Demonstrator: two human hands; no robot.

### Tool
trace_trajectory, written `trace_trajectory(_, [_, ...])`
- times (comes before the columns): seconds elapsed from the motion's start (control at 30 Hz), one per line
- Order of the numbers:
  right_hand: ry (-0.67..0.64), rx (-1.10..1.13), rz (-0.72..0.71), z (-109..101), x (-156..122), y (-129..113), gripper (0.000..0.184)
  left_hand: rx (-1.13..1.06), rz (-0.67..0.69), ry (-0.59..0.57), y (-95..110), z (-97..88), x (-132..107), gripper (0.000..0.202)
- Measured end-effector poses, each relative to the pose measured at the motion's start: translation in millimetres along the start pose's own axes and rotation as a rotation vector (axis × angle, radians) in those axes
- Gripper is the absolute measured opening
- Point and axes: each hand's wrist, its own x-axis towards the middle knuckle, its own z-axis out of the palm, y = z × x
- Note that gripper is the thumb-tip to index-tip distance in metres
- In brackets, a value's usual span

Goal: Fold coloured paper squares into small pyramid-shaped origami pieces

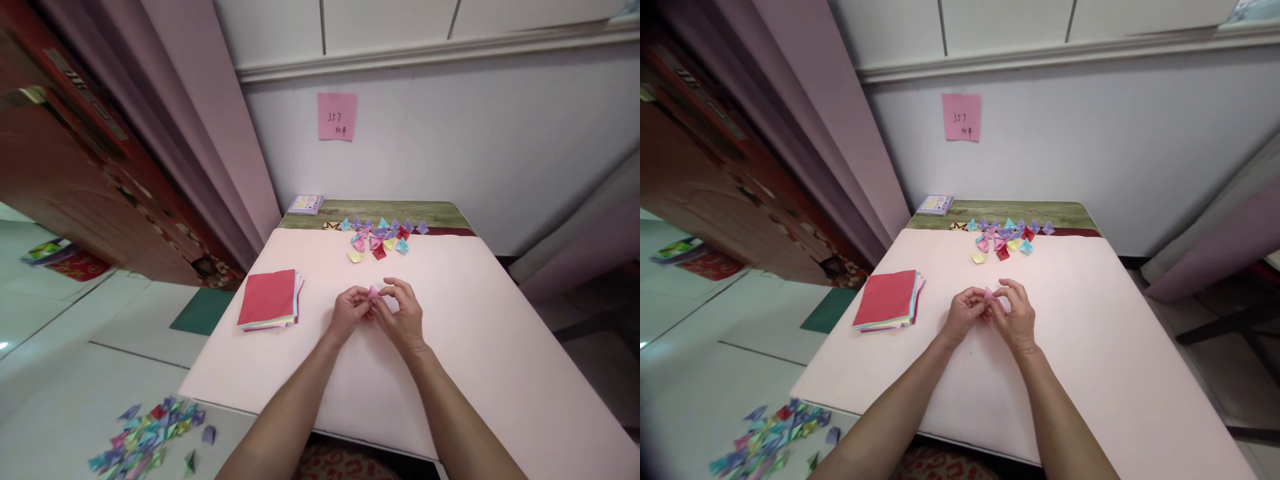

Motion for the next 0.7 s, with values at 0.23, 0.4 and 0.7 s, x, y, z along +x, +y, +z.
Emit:
trace_trajectory(0.23, [-0.016,0.029,0.024,1.1,0.1,3.6,0.009,0.016,0.01,-0.003,1.9,0.6,-0.2,0.037])
trace_trajectory(0.4, [-0.023,0.058,0.04,0.0,1.2,4.6,0.014,0.009,0.033,-0.013,-0.1,-0.2,0.1,0.034])
trace_trajectory(0.7, [-0.143,0.303,0.278,-1.9,2.2,12.5,0.026,-0.023,0.016,0.016,3.0,0.8,-0.9,0.034])
